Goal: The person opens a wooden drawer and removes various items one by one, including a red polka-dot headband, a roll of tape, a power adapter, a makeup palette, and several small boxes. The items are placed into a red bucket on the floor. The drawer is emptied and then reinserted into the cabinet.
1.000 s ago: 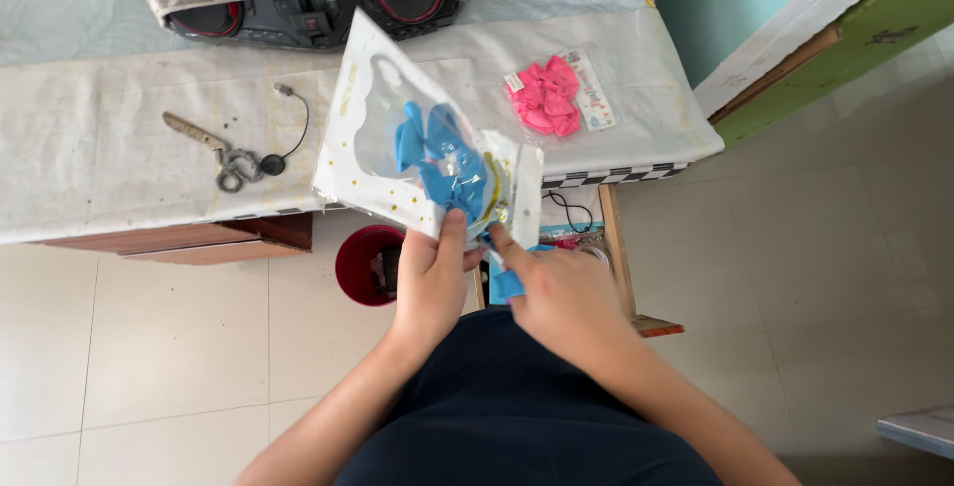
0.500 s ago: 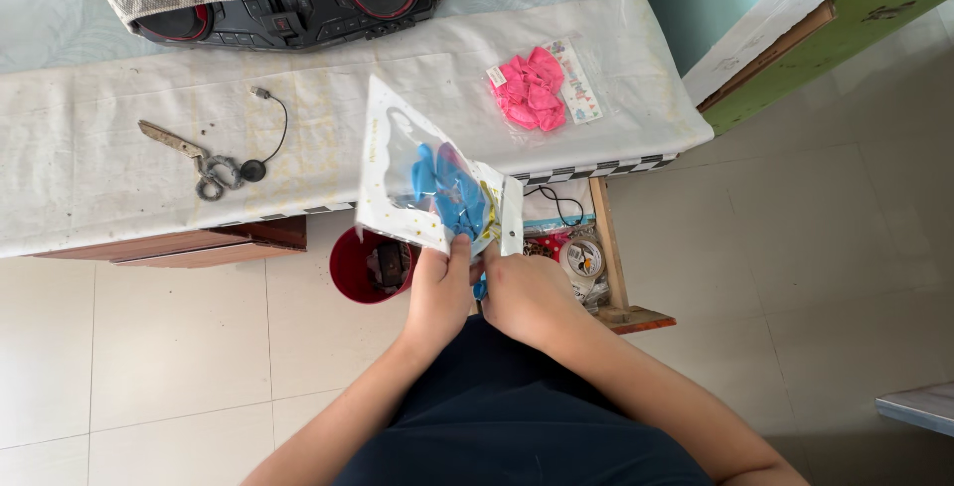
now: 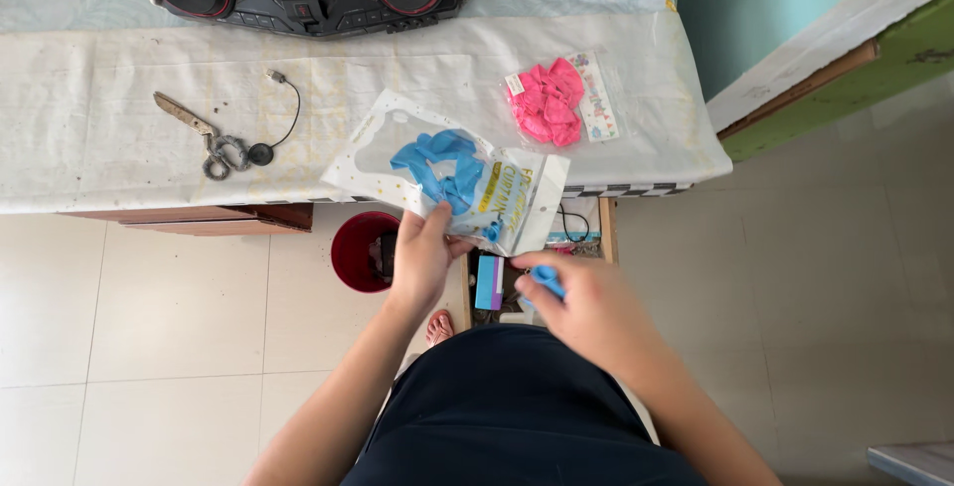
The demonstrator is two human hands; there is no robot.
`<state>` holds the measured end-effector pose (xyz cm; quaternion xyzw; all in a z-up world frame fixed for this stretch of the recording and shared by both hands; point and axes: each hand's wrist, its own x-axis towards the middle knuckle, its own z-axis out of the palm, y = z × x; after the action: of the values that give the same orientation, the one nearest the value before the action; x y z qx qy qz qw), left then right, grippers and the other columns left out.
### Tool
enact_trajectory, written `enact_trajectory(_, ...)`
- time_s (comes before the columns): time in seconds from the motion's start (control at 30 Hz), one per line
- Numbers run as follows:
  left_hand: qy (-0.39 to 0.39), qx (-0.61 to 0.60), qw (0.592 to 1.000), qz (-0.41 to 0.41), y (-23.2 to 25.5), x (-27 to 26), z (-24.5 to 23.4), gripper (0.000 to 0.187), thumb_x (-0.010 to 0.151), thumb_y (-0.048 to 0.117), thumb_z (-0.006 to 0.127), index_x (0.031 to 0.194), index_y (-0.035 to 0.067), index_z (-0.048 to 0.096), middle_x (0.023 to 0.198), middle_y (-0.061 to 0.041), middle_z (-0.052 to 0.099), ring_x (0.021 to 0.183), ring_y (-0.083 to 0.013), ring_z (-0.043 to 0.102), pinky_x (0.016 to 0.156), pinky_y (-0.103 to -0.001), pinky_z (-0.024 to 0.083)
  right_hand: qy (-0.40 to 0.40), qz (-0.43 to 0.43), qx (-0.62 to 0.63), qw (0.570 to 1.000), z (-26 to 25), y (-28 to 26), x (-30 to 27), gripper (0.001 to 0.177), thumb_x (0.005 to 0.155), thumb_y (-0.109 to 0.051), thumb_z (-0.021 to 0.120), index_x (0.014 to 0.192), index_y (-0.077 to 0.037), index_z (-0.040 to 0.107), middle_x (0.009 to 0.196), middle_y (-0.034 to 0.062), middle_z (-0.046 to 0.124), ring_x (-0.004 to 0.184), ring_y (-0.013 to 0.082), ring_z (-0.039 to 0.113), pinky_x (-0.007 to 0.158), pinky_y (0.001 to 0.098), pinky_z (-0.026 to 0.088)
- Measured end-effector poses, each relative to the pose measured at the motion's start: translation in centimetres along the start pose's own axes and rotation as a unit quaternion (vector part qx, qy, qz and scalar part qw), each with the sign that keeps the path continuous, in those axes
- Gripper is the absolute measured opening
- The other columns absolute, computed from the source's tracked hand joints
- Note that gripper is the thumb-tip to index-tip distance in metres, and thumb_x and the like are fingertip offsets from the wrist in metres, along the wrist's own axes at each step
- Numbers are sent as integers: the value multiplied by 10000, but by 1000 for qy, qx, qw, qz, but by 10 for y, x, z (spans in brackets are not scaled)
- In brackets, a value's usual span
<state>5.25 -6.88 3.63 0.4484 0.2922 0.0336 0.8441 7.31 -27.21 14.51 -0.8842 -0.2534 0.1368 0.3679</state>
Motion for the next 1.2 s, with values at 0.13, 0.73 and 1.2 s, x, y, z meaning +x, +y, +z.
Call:
enact_trajectory(0.13, 36, -11, 999, 3, 4, 30, -6, 273, 998, 136, 483, 1260, 60, 502, 1115, -95, 645, 874, -196, 679, 695, -323, 594, 0, 84, 23, 996, -17, 32, 10, 219, 886, -302, 675, 1015, -132, 726, 712, 99, 703, 568, 235, 666, 565, 352, 519)
enact_trajectory(0.73, 19, 445, 893, -65, -51, 156, -23, 361, 988, 364, 589, 1067, 19, 660, 836, -78, 746, 700, -211, 678, 653, -323, 537, 137, -87, 144, 976, 7, 183, 121, 273, 925, 63, 569, 1175, -40, 606, 1159, 101, 606, 1034, 219, 610, 885, 313, 510)
enact_trajectory(1.2, 75, 729, 652, 193, -21, 183, 32, 473, 793, 340, 744, 1093, 28, 553, 1101, -145, 576, 1013, -349, 599, 703, -425, 562, 92, 25, -199, 975, 65, 230, 160, 373, 885, -92, 686, 1255, -130, 648, 1077, 118, 603, 933, 358, 646, 797, 464, 522)
